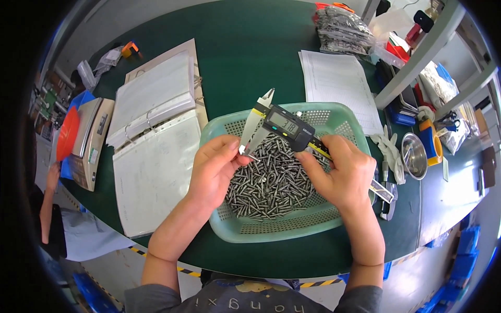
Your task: Using digital calipers and a micrometer to measure the dimensions of small metal components during a quality control check.
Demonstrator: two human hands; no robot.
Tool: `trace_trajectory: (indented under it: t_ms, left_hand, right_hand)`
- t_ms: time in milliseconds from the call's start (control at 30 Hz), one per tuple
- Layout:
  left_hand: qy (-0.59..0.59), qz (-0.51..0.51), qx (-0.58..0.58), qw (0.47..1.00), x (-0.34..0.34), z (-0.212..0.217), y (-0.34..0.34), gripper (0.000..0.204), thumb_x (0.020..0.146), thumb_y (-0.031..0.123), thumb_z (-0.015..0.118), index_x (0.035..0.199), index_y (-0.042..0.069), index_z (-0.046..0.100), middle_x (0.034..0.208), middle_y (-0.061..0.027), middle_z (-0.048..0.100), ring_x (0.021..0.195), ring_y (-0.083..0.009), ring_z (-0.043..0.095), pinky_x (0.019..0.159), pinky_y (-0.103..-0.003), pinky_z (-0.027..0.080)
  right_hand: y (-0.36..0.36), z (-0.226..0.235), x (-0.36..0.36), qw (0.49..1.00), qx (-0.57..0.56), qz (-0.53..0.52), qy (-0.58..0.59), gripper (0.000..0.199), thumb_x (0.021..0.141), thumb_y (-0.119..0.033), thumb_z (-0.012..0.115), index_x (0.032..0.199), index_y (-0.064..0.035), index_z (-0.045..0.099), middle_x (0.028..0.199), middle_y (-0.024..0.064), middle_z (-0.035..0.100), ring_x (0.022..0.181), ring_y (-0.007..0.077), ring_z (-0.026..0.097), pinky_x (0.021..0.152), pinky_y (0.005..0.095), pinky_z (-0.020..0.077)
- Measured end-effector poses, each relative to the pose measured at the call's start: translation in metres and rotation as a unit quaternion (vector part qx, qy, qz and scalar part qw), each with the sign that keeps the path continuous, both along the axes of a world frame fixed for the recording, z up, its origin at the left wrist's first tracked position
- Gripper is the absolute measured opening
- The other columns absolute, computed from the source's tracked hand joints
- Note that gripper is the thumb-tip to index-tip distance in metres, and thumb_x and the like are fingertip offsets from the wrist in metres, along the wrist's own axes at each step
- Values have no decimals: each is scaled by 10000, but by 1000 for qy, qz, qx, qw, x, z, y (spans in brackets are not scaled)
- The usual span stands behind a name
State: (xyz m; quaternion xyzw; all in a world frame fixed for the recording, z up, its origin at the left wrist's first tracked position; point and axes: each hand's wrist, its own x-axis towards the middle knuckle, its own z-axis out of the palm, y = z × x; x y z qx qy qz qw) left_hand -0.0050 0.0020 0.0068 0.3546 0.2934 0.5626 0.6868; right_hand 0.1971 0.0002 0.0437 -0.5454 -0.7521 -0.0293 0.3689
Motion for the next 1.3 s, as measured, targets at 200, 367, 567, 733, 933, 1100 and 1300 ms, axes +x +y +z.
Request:
trace_trajectory:
  t_ms: [200,367,567,733,933,1100,1300]
  left_hand:
    - [23,57,-2,998,-3,-6,0,218,807,97,525,997,-8,550,847,-55,591,806,-110,543,727,-234,406]
    - [62,94,-12,994,-1,-5,0,217,833,105,529,1021,-2,556,861,-44,591,808,-93,534,710,-210,401]
    - [78,76,16,994,5,-2,-2,240,814,78,563,1040,-3,575,891,-41,593,834,-98,535,760,-225,415]
    - [71,59,61,994,4,-2,-3,235,808,41,547,1034,-21,564,915,-74,593,824,-125,547,736,-235,425]
    - [72,47,96,992,2,-5,-1,209,792,9,567,997,-18,596,894,-47,564,803,-96,505,750,-229,401]
    - [69,25,104,992,1,-2,-4,227,791,34,557,1012,-21,566,906,-65,568,817,-116,515,748,-244,406]
    - [79,26,84,993,-1,0,-6,224,772,50,586,985,-6,543,872,-34,559,802,-97,501,722,-230,403]
  right_hand:
    - [6,-5,3,998,64,14,3,287,618,-253,733,722,-44,564,556,48,523,411,187,478,384,277,372]
    - [6,-4,4,999,27,-23,-2,276,641,-251,715,737,-43,561,562,51,525,436,205,505,397,287,389]
    - [7,-5,8,999,20,5,27,242,679,-178,680,813,-23,552,612,80,548,455,203,520,406,287,397]
    - [7,-6,2,998,12,38,39,232,676,-150,677,813,-11,552,588,71,518,425,161,447,401,261,357]
    - [6,-3,2,1000,9,22,20,264,658,-226,709,748,-25,564,580,62,533,424,185,483,386,279,368]
    - [1,-1,3,1000,7,-7,10,276,638,-251,722,720,-37,569,565,51,525,418,181,479,385,281,365]
    - [4,-5,1,997,66,28,19,286,630,-270,721,690,-49,550,554,57,525,421,214,505,385,299,381]
